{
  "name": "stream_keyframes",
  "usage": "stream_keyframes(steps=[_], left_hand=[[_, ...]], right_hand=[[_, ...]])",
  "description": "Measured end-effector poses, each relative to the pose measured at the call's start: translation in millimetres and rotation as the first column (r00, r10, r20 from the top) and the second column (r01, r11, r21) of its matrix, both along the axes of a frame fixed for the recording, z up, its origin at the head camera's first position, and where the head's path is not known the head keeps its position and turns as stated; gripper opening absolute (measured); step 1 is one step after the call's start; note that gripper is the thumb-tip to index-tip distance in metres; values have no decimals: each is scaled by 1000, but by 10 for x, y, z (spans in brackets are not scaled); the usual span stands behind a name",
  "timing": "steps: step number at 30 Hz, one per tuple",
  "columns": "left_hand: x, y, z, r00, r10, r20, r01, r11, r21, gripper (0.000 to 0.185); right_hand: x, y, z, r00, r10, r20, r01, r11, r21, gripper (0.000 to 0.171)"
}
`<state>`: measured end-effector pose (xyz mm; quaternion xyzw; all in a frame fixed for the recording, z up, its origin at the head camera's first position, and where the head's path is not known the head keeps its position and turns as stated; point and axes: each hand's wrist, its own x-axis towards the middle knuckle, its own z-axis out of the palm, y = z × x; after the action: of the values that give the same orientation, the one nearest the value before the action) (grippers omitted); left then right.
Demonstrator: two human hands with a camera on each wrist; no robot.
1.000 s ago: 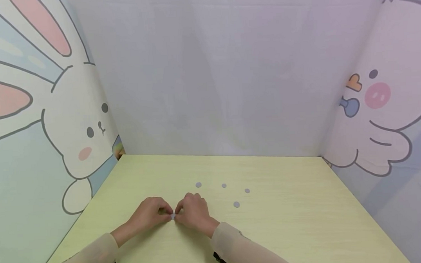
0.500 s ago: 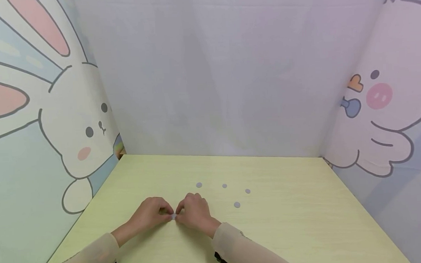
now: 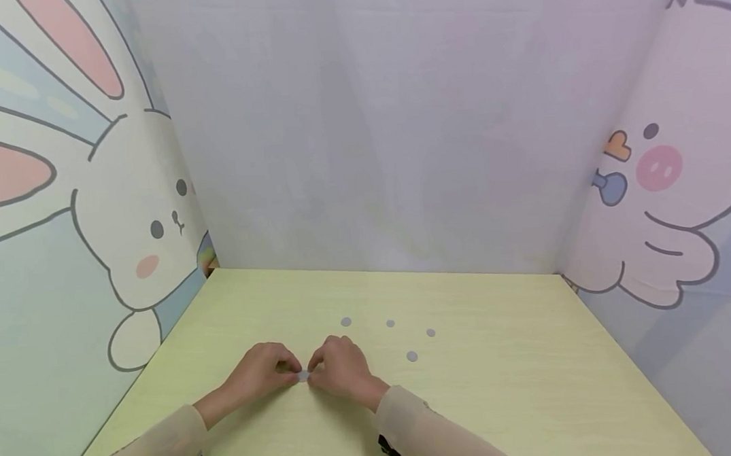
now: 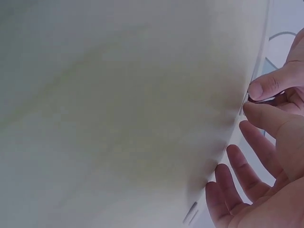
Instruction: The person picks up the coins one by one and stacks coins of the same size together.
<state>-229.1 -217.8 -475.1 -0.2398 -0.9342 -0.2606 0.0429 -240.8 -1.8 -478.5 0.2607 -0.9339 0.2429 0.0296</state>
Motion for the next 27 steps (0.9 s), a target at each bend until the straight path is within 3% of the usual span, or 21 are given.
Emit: stream_keyframes(steps=[7,27], left_hand=[[-4,-9,-25,1000,15,2,-15,1000,3,8],[23,-8,-17,1000,30,0,-30,1000,1,8]], right_hand=[[-73,127,89,998,6,70,-1,997,-71,8],[-513,613,232,994,-85,74,98,979,-180,24]])
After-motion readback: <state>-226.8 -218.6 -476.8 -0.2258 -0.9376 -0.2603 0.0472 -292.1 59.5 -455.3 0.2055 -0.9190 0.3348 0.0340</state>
